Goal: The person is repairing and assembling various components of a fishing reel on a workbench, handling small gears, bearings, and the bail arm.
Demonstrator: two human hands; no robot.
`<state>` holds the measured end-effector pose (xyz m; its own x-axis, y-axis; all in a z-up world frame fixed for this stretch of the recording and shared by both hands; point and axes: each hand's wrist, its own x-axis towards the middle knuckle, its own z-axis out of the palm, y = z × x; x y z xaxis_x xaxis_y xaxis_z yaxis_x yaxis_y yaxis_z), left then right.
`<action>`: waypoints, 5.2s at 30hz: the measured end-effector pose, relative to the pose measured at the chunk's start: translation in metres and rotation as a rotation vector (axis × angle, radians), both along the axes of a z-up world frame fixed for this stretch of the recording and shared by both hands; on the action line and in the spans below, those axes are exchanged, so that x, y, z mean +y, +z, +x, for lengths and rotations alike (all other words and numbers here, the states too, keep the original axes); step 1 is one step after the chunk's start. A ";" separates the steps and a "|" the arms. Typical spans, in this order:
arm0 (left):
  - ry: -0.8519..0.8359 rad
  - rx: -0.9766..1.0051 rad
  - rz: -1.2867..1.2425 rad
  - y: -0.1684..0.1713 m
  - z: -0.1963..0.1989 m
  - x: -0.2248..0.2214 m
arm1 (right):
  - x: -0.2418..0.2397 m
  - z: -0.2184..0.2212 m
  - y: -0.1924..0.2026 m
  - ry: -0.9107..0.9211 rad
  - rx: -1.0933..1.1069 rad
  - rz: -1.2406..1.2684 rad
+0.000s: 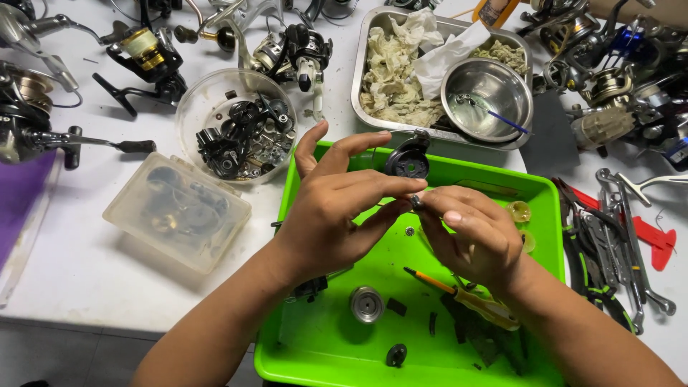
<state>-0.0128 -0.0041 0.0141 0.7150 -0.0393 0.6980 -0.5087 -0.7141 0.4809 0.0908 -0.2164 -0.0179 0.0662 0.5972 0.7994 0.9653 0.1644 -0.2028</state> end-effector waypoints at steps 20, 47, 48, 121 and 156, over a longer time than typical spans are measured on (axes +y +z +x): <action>-0.021 -0.192 0.144 -0.001 -0.002 0.001 | -0.007 0.004 0.002 0.044 -0.153 -0.018; -0.282 -0.307 0.144 0.001 -0.009 0.003 | -0.025 0.002 -0.001 0.044 -0.101 -0.009; -0.294 -0.301 0.147 0.001 -0.009 0.003 | -0.025 0.003 0.000 0.056 -0.141 -0.009; -0.156 0.030 -0.138 -0.019 0.014 -0.001 | -0.002 0.004 -0.011 -0.008 1.504 -0.074; -0.326 -0.121 0.043 -0.007 0.018 0.004 | -0.008 -0.007 0.012 -0.064 1.176 -0.132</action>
<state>0.0056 -0.0003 0.0068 0.5721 -0.2833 0.7697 -0.7651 -0.5225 0.3764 0.0834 -0.2248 -0.0058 0.7519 0.6397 0.1595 0.1798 0.0338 -0.9831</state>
